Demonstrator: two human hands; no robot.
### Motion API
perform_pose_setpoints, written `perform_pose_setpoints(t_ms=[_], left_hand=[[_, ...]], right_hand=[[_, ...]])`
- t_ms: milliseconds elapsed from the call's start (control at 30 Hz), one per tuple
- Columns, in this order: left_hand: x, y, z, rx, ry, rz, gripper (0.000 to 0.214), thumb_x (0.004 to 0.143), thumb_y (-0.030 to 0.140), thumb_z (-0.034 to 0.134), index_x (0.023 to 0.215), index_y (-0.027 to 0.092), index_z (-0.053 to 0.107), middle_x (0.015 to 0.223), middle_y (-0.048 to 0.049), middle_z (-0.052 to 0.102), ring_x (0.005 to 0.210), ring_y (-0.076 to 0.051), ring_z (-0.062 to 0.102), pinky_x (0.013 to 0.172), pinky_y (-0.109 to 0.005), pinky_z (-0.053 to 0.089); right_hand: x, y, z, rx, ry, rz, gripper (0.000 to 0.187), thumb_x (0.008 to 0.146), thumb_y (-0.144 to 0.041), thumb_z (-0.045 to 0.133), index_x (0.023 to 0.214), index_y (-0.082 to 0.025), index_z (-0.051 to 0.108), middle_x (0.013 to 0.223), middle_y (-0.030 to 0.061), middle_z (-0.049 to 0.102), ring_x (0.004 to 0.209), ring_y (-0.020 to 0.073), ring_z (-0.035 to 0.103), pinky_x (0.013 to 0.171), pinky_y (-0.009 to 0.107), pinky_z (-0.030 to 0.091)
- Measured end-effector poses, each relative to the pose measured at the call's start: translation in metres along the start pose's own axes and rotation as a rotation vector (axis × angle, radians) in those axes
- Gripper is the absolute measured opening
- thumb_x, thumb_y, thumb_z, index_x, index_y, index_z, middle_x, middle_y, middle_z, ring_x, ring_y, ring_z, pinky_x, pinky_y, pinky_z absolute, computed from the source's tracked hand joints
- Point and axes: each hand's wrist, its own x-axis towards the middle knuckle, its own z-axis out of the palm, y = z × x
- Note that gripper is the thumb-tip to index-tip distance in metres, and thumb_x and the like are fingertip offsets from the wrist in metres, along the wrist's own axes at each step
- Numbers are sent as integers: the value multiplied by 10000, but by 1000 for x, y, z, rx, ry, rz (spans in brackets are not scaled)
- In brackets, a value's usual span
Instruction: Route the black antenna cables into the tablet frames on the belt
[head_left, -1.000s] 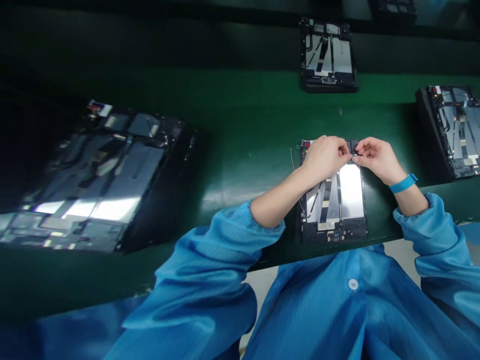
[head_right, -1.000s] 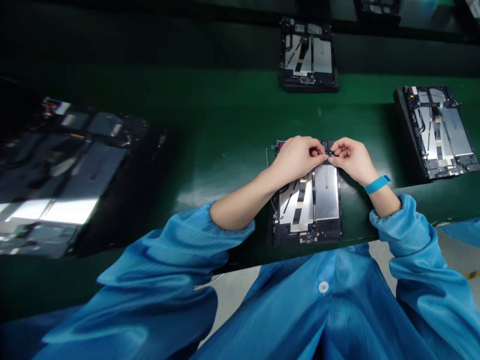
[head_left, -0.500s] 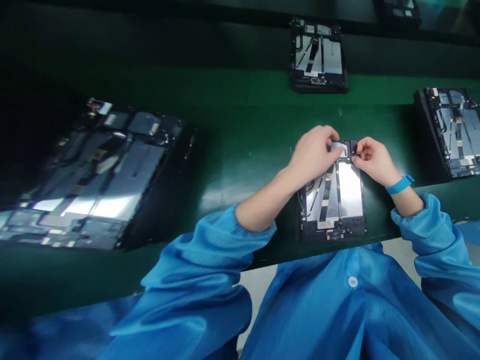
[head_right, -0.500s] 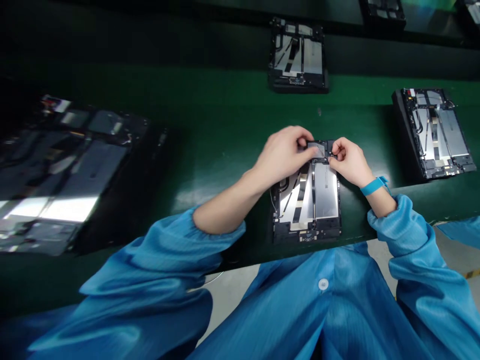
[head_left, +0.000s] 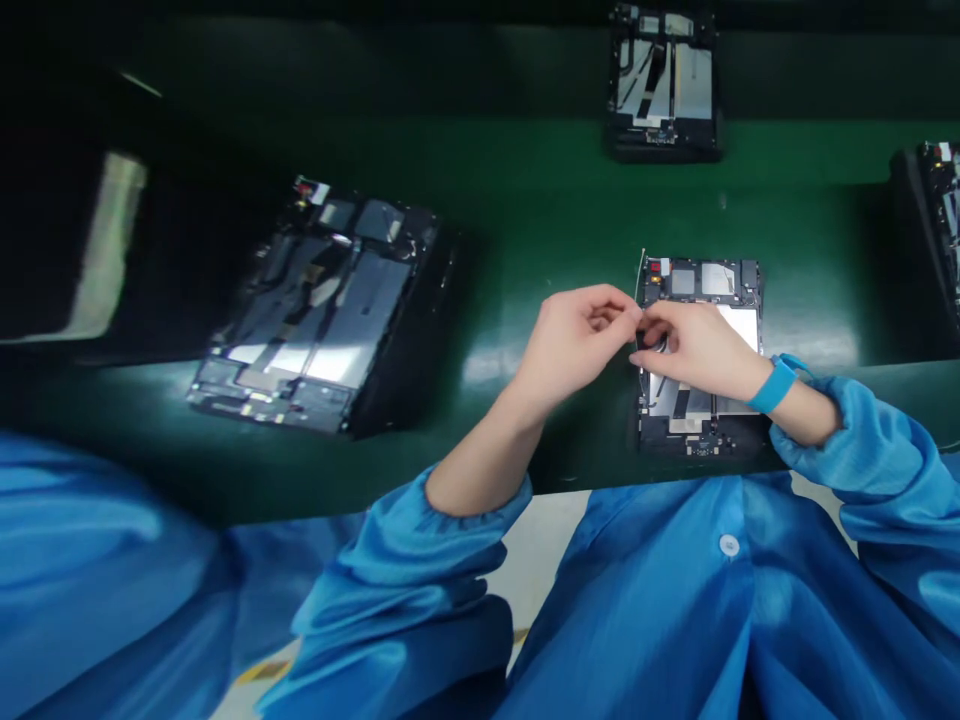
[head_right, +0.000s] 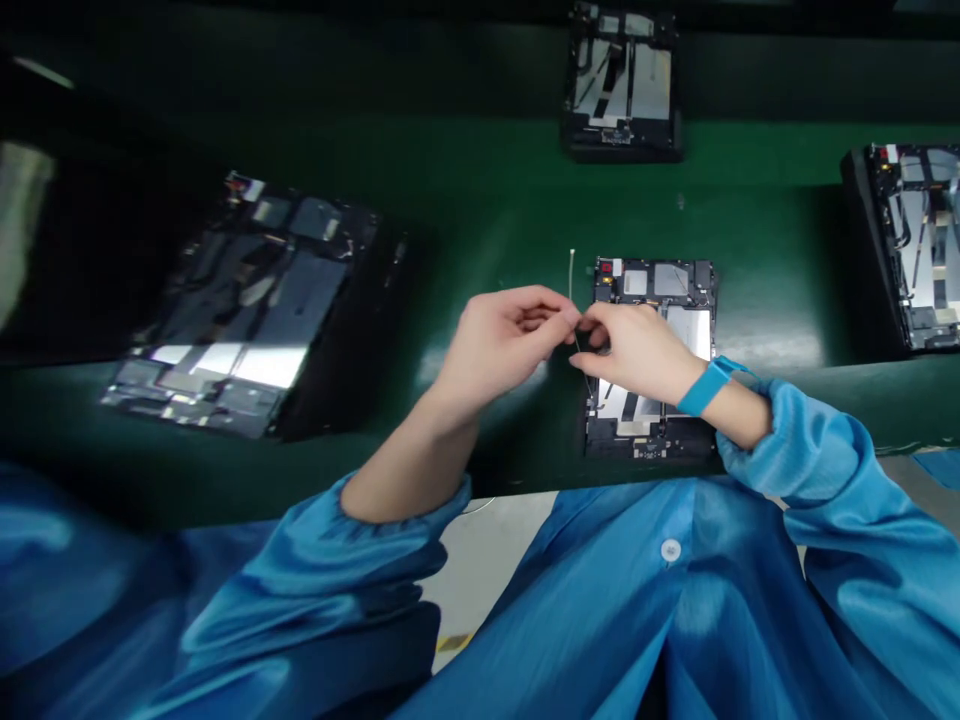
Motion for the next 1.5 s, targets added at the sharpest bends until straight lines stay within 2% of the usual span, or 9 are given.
perform_pose_setpoints(t_ms=[133,233,333,433,567,733,1100,1233,1500], left_hand=[[-21,1,-6,-110,-34,115,199,852,369,707,877,174,731,802,-34,725,730,-154,640,672,-256,496],[-29,-10,0,-199,-18,19,235,815,320,743,991,186,666,775,11,635,679,-118,581,627,-228,473],[-35,-22,10,-257,-123,-112,282,779,263,751,999,201,587,778,43,572,626,-92,538,579,-209,452],[-40,-28,17,-257,-214,-160,277,777,229,731,985,207,550,834,46,558,604,-75,523,563,-208,444],[-44,-29,18,-243,-218,-192,251,790,189,690,978,209,525,887,44,540,584,-57,517,566,-211,435],[-49,-28,18,-203,-210,-210,246,795,165,672,985,211,523,875,54,525,558,-50,504,574,-217,424],[-32,-24,27,-288,-57,-375,233,667,111,646,810,211,491,674,85,489,523,-59,409,512,-200,345],[-24,-26,24,-301,-47,-335,253,644,118,674,793,211,492,656,82,506,514,-57,409,486,-200,315],[-18,-28,14,-341,-162,-297,281,700,189,732,845,210,491,670,97,509,453,-42,462,439,-201,338]], right_hand=[[0,1,-2,-105,-77,-105,103,862,-80,657,813,-170,664,739,-5,697,685,149,631,718,276,429],[-6,11,-16,-88,-176,-174,199,806,5,663,886,-174,700,715,-43,688,665,122,634,745,256,432],[-8,20,-24,-108,-251,-218,220,802,10,680,899,-184,716,717,-46,687,668,119,624,743,253,430],[-4,25,-20,-167,-207,-272,154,875,-52,674,904,-198,713,792,-7,714,733,151,625,748,279,429],[5,28,-10,-227,-97,-354,155,967,-105,596,928,-214,699,896,40,729,863,201,623,822,329,442],[11,30,-5,-261,-88,-370,177,990,-104,556,946,-211,690,907,48,716,874,208,594,854,347,429],[15,40,4,-304,-20,-395,236,1051,-115,481,1047,-189,705,998,76,711,934,218,568,840,334,400],[17,41,7,-308,-6,-394,259,1053,-100,464,1043,-190,707,983,67,701,924,214,563,827,328,386],[20,39,10,-319,-6,-366,266,1024,-55,484,1046,-194,709,982,57,700,932,206,563,816,324,368]])
